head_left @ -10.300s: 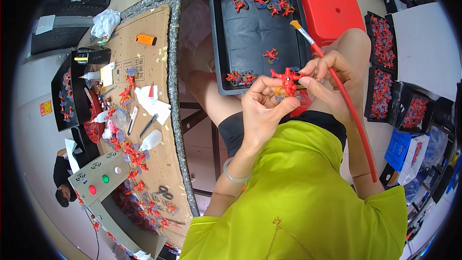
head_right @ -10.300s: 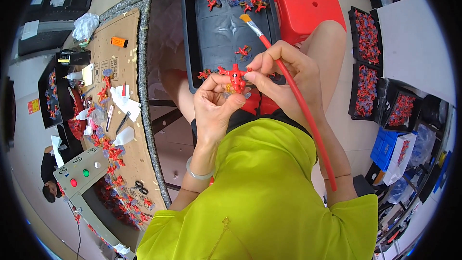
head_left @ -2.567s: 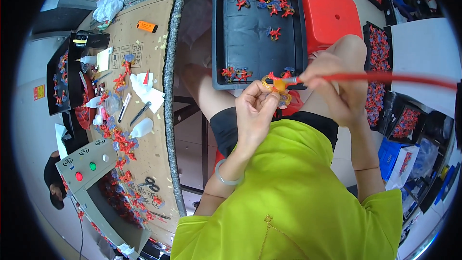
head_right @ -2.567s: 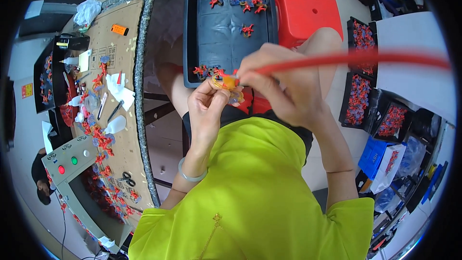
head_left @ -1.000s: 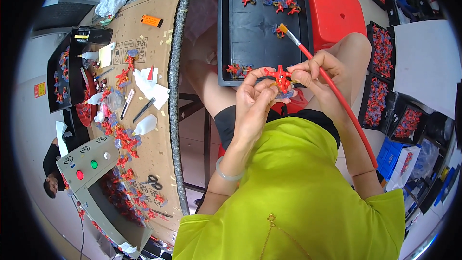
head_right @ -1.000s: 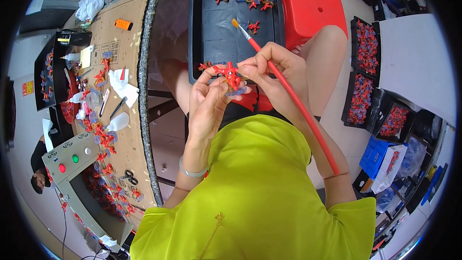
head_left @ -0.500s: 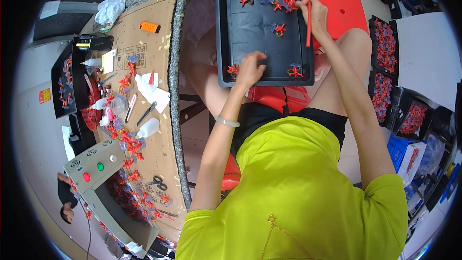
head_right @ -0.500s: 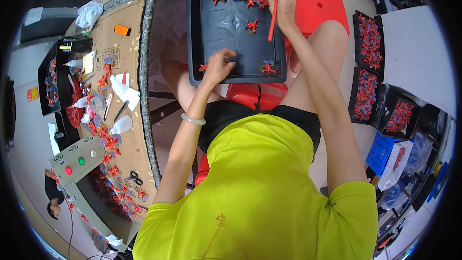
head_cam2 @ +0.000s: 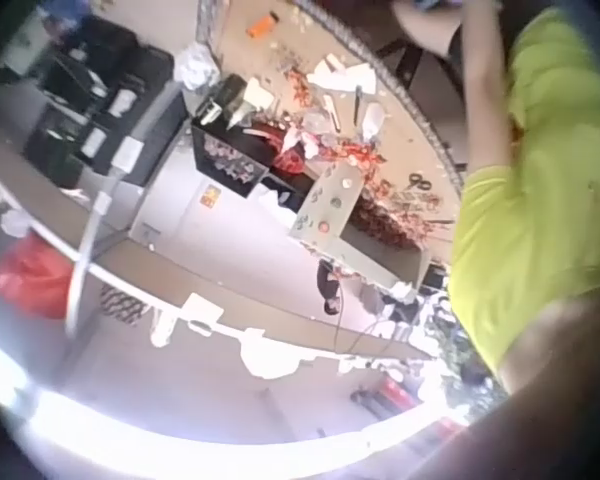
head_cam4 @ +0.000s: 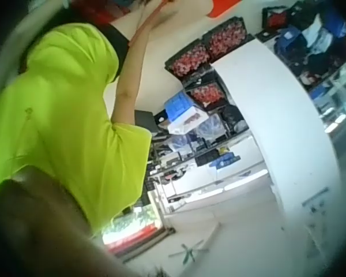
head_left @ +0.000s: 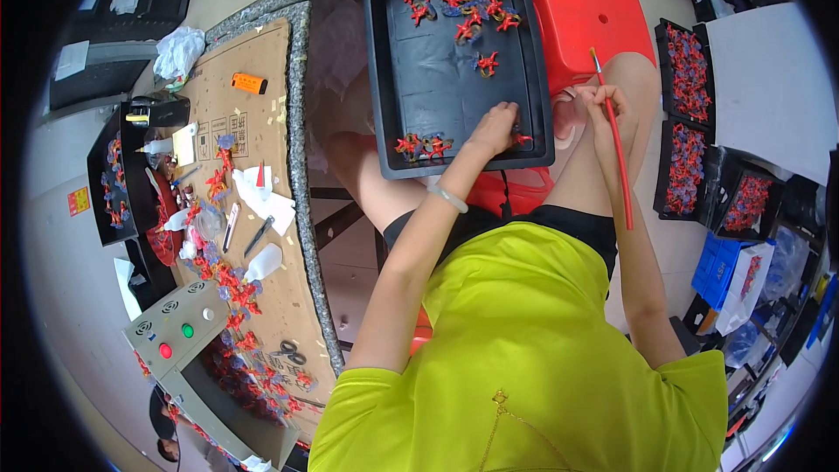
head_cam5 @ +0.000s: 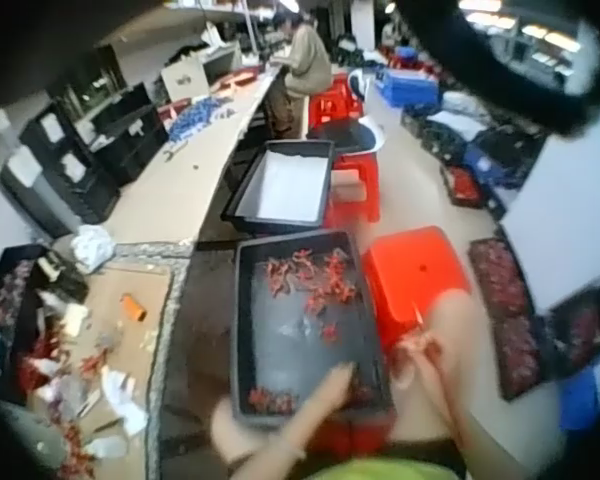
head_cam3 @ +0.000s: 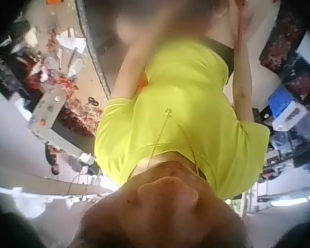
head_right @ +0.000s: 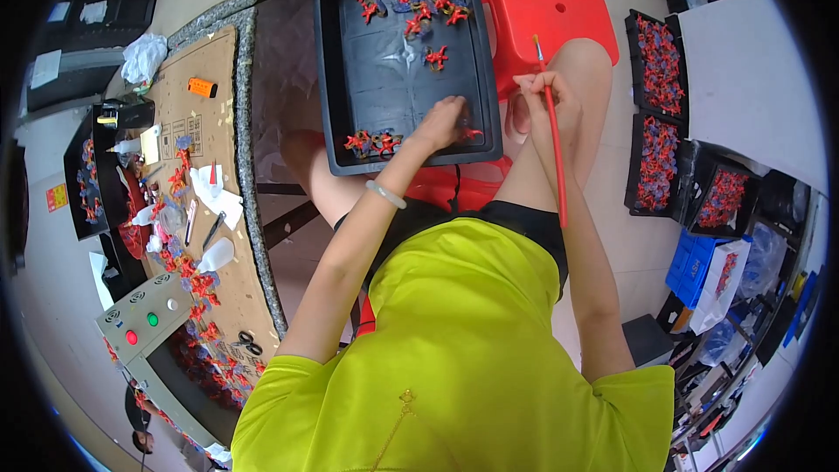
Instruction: The person assembles plastic figurines by attaching pieces together by hand, applying liquid from a bottle, and brushing them with a paintbrush. Afterward, the person moves and rearranges trays containing figurine components.
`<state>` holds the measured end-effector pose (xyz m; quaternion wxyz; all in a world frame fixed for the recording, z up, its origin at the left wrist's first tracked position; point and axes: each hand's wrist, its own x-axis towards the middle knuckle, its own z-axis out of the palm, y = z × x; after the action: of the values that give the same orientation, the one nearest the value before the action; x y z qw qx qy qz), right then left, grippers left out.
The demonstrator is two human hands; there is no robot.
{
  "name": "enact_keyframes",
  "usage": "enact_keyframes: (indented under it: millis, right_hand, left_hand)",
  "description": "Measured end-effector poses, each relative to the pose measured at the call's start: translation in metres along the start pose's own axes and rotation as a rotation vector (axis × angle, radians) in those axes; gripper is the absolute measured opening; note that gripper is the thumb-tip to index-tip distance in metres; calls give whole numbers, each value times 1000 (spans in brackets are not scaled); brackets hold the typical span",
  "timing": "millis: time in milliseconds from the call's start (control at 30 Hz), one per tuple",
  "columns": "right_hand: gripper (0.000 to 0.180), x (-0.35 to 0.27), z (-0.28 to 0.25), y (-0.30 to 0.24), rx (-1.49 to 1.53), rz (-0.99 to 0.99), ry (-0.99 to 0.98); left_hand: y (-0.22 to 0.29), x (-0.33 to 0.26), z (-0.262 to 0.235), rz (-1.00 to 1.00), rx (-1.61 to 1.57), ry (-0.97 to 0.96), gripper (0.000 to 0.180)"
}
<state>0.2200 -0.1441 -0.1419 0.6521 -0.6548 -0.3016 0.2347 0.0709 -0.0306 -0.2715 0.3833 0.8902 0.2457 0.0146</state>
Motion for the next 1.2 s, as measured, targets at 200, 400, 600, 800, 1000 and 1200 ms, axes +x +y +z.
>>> enact_keyframes:
  millis: [200,400,600,800,1000,1200]
  right_hand:
    - [16,-26,15,-38,90,233,-196]
    - [20,-35,42,-91,282,154,-317]
    - [20,-33,58,-109,251,169,-429]
    - [13,-33,60,-115,224,238,-462]
    - [24,-29,52,-133,160,81,-416]
    - [42,-50,43,-156,37,-223,-384]
  left_hand:
    - [59,-51,-88,-199,-971,188,35]
    - [123,-109,-123,-105,-1500,362,40]
    - [140,-130,-116,-106,-1514,543,38]
    - [150,-135,-129,-202,-1497,522,35]
    - [150,-140,-127,-140,-1431,615,36]
    - [152,-141,-128,-71,-1380,656,38]
